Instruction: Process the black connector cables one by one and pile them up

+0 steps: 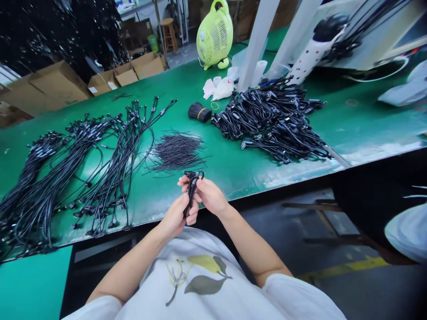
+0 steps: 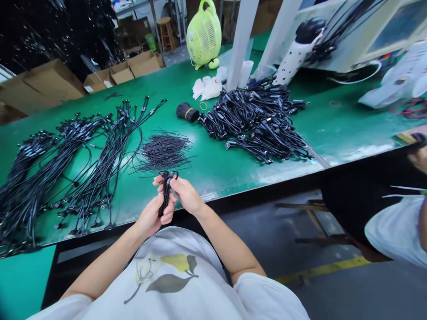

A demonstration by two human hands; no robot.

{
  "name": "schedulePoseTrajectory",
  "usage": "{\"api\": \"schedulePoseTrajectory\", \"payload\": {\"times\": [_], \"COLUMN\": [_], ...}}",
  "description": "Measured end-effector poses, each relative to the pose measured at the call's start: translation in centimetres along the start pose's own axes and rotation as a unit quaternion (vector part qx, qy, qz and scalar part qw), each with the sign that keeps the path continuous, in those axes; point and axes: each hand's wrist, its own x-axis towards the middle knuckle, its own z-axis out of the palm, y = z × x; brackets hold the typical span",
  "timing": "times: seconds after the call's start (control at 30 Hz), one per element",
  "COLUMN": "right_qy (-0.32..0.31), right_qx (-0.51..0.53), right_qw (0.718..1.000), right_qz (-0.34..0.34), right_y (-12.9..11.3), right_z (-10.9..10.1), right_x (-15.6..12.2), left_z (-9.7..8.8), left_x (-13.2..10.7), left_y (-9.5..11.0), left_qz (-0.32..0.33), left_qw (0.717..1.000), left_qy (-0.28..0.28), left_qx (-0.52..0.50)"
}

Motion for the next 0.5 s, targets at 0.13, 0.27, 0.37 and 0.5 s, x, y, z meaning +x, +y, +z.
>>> {"api": "schedulePoseTrajectory", "payload": {"times": [0.13,0.27,0.37,0.5], "right_qy": [0.012,0.051,0.089,0.134], "right_qx": [0.024,-0.022,-0.087,-0.169], "right_qw": [1.000,0.998,0.992,0.976], "right_qz": [-0.004,-0.013,-0.026,-0.040], "right_y": [0.4,1.8,2.7,2.9], "right_z": [0.0,0.6,0.8,0.6], "right_x": [0.2,0.2,0.1,0.3], "left_z": [-0.1,-1.1,-2.0,-2.8], "left_x": [-0.2,0.4,1.0,1.0], "left_y": [0.1,-0.7,-0.7,-0.5], "left_qz": [0.005,0.053,0.107,0.140], "left_qw": [1.000,0.989,0.957,0.888], "left_qy": [0.024,0.118,0.167,0.113], "left_qx": [-0.014,0.075,0.211,0.423]}}
